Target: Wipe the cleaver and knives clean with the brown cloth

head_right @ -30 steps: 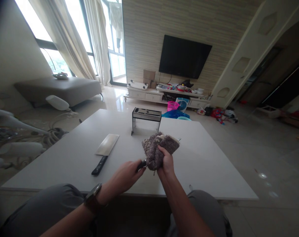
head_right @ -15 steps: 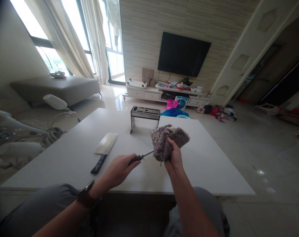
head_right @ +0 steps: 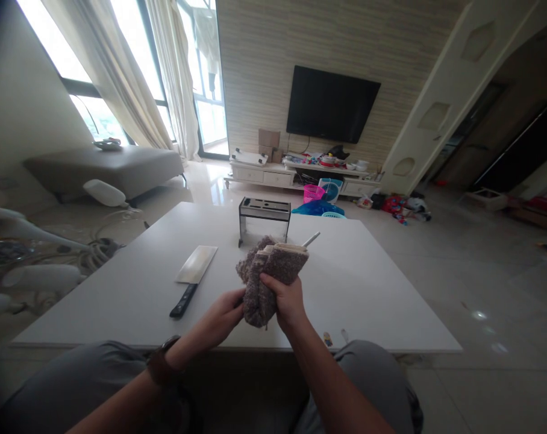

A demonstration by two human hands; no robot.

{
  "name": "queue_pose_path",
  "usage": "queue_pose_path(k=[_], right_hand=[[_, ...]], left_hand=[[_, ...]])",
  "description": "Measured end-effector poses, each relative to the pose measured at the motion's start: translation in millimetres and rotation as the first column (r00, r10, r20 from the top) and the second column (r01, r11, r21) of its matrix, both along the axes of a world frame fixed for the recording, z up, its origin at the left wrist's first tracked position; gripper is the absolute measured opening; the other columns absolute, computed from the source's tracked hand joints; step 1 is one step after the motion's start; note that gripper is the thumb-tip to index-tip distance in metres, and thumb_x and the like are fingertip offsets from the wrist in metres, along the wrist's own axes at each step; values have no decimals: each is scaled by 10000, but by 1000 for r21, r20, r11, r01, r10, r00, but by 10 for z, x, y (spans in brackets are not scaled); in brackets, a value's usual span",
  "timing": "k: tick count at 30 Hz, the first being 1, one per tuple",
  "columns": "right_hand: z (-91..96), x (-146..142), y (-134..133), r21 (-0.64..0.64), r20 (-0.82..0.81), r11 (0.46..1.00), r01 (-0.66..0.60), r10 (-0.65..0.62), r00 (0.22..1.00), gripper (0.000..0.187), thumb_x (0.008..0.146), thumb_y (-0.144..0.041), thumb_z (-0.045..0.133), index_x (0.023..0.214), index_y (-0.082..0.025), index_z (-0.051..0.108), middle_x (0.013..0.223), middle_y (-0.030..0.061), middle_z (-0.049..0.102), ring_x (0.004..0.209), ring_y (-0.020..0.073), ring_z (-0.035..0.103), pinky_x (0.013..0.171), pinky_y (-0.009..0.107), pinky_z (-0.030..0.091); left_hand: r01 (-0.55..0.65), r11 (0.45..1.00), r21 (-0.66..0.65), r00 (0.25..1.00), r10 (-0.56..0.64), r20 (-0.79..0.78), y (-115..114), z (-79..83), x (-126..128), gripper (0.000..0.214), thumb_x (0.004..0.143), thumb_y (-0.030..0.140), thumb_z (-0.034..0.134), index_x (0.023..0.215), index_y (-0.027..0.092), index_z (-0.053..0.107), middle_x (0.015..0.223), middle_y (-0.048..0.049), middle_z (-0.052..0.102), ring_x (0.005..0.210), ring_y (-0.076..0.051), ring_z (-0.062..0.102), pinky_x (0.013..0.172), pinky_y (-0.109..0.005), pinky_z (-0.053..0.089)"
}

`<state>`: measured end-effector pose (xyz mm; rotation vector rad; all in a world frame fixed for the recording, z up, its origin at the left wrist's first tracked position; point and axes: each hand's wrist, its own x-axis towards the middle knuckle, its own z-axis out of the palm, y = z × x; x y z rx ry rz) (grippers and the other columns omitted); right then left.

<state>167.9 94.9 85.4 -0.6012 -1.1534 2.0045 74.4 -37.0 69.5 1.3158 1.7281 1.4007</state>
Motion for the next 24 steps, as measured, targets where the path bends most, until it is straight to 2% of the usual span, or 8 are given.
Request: queue_pose_path(k=[6, 10, 13, 17, 20, 24], right_hand=[[110, 47, 186, -26, -44, 998, 62, -63, 997, 427, 574, -225, 910, 961, -127, 759, 907, 79, 799, 766, 255, 749, 720, 379, 640], [228, 150, 434, -37, -82, 984, 176, -179, 980, 421, 578, -202, 898, 967, -131, 753, 873, 62, 796, 706, 221, 741, 654, 342, 644], [286, 247, 647, -48, -120, 962, 269, -273, 954, 399, 599, -174, 876, 971, -122, 743, 886, 63, 793, 725, 222, 744, 709, 374, 652], [320, 359, 851, -70, -173, 955, 287, -295, 940, 419, 689, -205, 821, 1091, -153, 713, 973, 50, 787, 807, 207, 747, 792, 396, 640], [320, 381, 832, -62, -182, 961, 271, -278, 943, 445, 711, -224, 809, 1140, -178, 700, 1009, 34, 782, 867, 192, 744, 806, 353, 630], [218, 301, 539, -55, -105, 984, 171, -176, 979, 455, 657, -223, 857, 1088, -160, 727, 966, 47, 790, 835, 206, 743, 777, 333, 628]], left_hand=[[-7, 998, -57, 999, 5, -36, 31, 61, -4, 396, 961, 480, 488, 855, 137, 655, 729, -4, 575, 710, -155, 485, 652, -263, 387], [31, 995, -98, 999, -34, -29, 16, 100, -42, 395, 942, 504, 527, 838, 144, 653, 680, 26, 497, 663, -129, 426, 608, -255, 337], [56, 993, -102, 998, -59, -19, 8, 115, -68, 390, 929, 509, 550, 830, 148, 659, 682, 29, 487, 658, -124, 416, 608, -254, 336], [84, 990, -110, 996, -83, 15, 14, 130, -79, 383, 918, 500, 569, 846, 140, 679, 670, 30, 479, 636, -117, 405, 591, -253, 328], [88, 989, -122, 995, -81, 55, 26, 132, -73, 374, 914, 492, 572, 858, 139, 683, 628, 44, 440, 595, -108, 378, 553, -248, 298], [3, 997, -75, 1000, -5, -23, 63, 111, -30, 375, 921, 480, 568, 781, 140, 644, 630, 41, 451, 608, -109, 390, 564, -246, 303]])
